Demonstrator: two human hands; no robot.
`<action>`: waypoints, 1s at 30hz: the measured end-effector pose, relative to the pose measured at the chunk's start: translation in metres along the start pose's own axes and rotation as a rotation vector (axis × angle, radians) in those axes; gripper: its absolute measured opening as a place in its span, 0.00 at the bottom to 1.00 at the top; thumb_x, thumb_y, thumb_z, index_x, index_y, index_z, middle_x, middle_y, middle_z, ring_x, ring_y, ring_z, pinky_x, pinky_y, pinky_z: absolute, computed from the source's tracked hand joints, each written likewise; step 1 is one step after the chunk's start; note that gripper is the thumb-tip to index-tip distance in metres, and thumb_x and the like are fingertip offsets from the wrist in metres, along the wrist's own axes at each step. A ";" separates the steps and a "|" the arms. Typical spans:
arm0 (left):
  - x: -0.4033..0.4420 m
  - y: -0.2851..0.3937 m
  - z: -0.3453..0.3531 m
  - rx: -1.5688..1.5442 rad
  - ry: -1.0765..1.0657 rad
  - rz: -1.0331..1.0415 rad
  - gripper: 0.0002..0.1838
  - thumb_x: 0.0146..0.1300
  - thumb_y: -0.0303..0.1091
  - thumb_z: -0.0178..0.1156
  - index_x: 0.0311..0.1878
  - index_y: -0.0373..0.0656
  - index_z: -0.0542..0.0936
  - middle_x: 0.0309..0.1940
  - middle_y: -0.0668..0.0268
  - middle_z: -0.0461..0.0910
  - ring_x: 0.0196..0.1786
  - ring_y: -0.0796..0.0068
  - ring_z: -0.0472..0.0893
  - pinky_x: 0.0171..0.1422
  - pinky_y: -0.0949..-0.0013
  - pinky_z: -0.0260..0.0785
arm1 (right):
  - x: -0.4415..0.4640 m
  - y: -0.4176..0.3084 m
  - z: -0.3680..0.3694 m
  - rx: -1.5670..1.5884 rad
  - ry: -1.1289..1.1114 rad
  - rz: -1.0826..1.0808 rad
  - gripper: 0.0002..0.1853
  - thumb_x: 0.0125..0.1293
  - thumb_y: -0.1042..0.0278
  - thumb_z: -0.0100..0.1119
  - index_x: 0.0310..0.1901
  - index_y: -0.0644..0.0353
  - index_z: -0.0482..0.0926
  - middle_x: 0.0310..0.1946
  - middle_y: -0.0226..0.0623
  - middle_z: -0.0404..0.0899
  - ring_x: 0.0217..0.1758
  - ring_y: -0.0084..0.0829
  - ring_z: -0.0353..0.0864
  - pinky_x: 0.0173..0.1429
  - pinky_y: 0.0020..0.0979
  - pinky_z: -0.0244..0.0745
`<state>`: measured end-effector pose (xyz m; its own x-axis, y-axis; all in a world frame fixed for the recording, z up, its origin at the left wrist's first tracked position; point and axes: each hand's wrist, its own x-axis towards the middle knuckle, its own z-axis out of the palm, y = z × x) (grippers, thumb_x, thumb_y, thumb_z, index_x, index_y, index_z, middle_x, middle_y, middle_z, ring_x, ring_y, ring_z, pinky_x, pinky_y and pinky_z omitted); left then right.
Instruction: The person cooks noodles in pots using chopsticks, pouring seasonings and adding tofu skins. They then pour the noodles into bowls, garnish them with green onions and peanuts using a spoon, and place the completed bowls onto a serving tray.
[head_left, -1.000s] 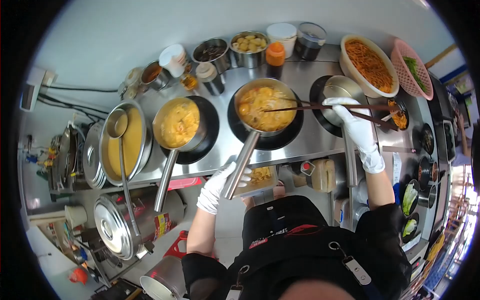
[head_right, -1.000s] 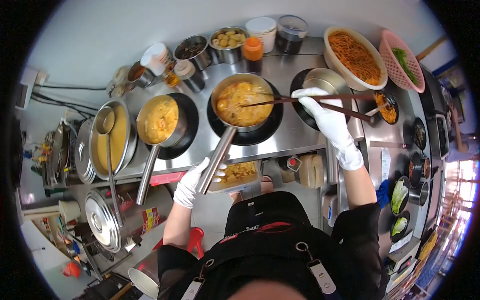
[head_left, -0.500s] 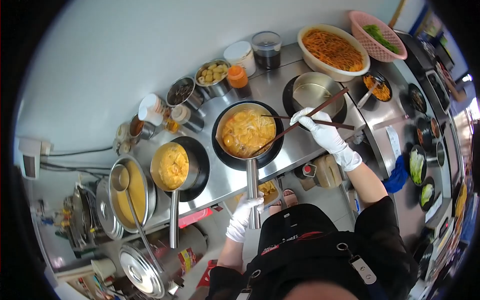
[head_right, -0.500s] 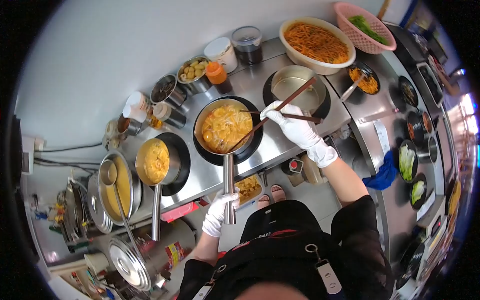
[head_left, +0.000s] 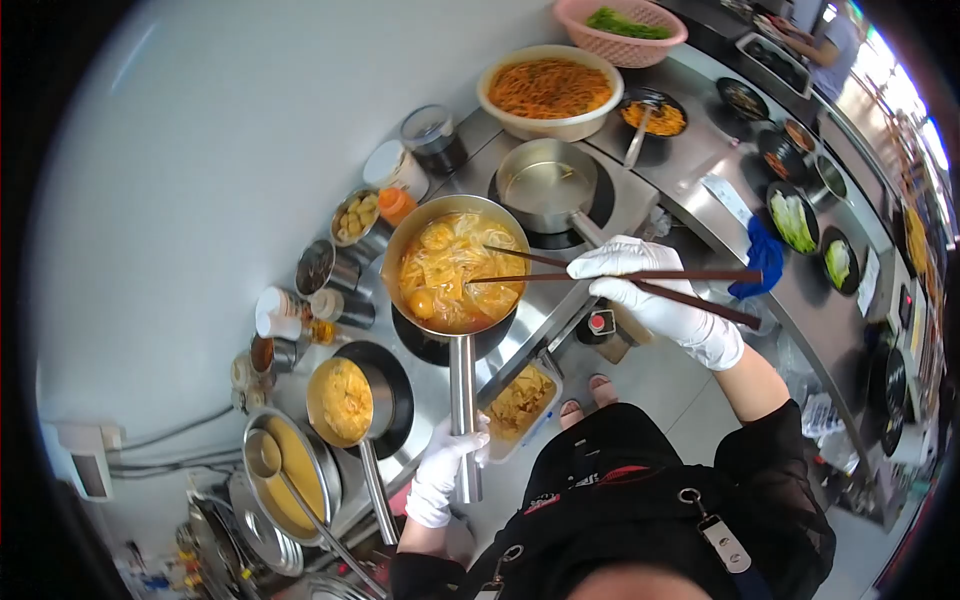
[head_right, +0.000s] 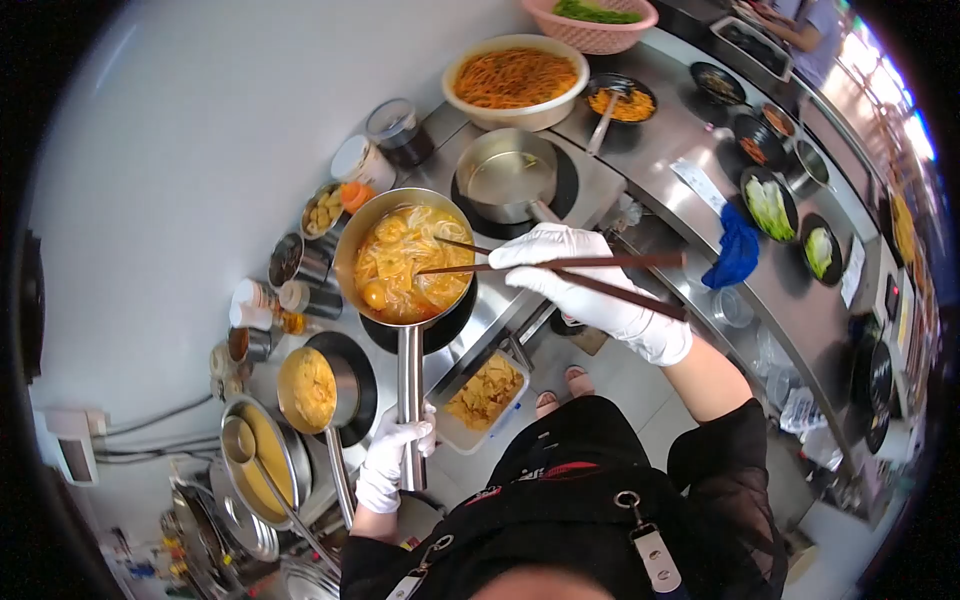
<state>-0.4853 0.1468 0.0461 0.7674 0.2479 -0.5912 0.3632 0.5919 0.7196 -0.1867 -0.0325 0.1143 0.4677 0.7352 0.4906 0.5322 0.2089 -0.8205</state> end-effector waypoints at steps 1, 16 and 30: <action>-0.002 0.006 0.003 0.015 -0.038 -0.002 0.16 0.57 0.24 0.61 0.48 0.34 0.72 0.27 0.66 0.73 0.23 0.76 0.73 0.29 0.73 0.67 | -0.005 -0.012 -0.008 -0.056 0.009 -0.045 0.11 0.57 0.73 0.66 0.42 0.60 0.84 0.39 0.40 0.84 0.44 0.36 0.84 0.49 0.32 0.78; 0.060 0.022 0.180 0.324 -0.430 -0.153 0.21 0.52 0.29 0.66 0.48 0.34 0.71 0.25 0.66 0.71 0.21 0.77 0.70 0.25 0.73 0.63 | -0.166 -0.061 -0.129 -0.592 0.531 -0.180 0.10 0.58 0.75 0.65 0.42 0.58 0.80 0.38 0.38 0.83 0.39 0.36 0.84 0.41 0.29 0.81; 0.166 -0.084 0.457 0.557 -0.661 -0.281 0.17 0.54 0.26 0.62 0.46 0.34 0.70 0.24 0.67 0.70 0.22 0.77 0.70 0.27 0.72 0.64 | -0.325 0.041 -0.367 0.518 1.674 0.199 0.10 0.66 0.67 0.56 0.41 0.67 0.78 0.37 0.43 0.81 0.38 0.37 0.84 0.40 0.39 0.85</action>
<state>-0.1469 -0.2126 0.0542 0.6965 -0.4420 -0.5653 0.6535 0.0653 0.7541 -0.0580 -0.4995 0.0287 0.8240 -0.5479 -0.1446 0.2796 0.6150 -0.7373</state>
